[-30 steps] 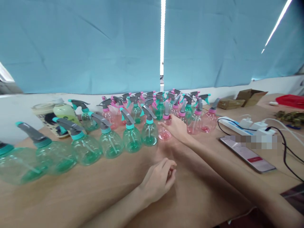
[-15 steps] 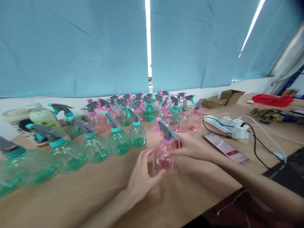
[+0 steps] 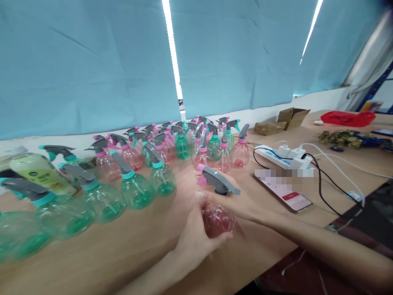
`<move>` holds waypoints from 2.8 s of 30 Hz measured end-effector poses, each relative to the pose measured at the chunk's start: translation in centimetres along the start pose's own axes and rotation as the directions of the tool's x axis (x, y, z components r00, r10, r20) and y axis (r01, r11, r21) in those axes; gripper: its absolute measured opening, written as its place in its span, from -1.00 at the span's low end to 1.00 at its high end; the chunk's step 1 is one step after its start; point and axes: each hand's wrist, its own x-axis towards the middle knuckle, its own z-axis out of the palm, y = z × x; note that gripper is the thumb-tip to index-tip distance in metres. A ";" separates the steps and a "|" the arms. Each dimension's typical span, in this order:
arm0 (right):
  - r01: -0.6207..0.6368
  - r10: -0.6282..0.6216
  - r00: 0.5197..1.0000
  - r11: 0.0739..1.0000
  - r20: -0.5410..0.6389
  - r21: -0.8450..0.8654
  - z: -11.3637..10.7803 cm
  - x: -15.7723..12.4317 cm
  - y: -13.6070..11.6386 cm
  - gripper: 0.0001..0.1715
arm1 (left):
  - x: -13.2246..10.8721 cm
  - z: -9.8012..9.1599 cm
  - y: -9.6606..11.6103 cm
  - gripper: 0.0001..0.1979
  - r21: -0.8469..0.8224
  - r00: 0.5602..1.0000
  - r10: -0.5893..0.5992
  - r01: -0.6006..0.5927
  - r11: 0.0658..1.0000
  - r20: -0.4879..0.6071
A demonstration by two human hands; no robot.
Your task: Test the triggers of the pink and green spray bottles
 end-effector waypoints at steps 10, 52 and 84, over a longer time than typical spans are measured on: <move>0.112 -0.119 0.992 0.984 0.043 0.137 -0.1 2.9 2.4 -0.81 | 1.7 -1.2 -1.6 -0.18 0.054 0.997 0.079 -0.078 0.995 -0.024; 0.075 -0.075 0.997 0.997 0.014 0.005 2.2 5.6 0.5 -0.96 | -0.5 -4.0 -5.4 -0.45 0.667 0.969 0.228 -0.229 0.709 0.091; 0.056 -0.072 0.994 0.981 0.079 0.187 2.7 5.6 2.3 -0.62 | -0.5 -4.0 -5.0 -0.43 0.692 0.964 0.246 -0.244 0.679 0.100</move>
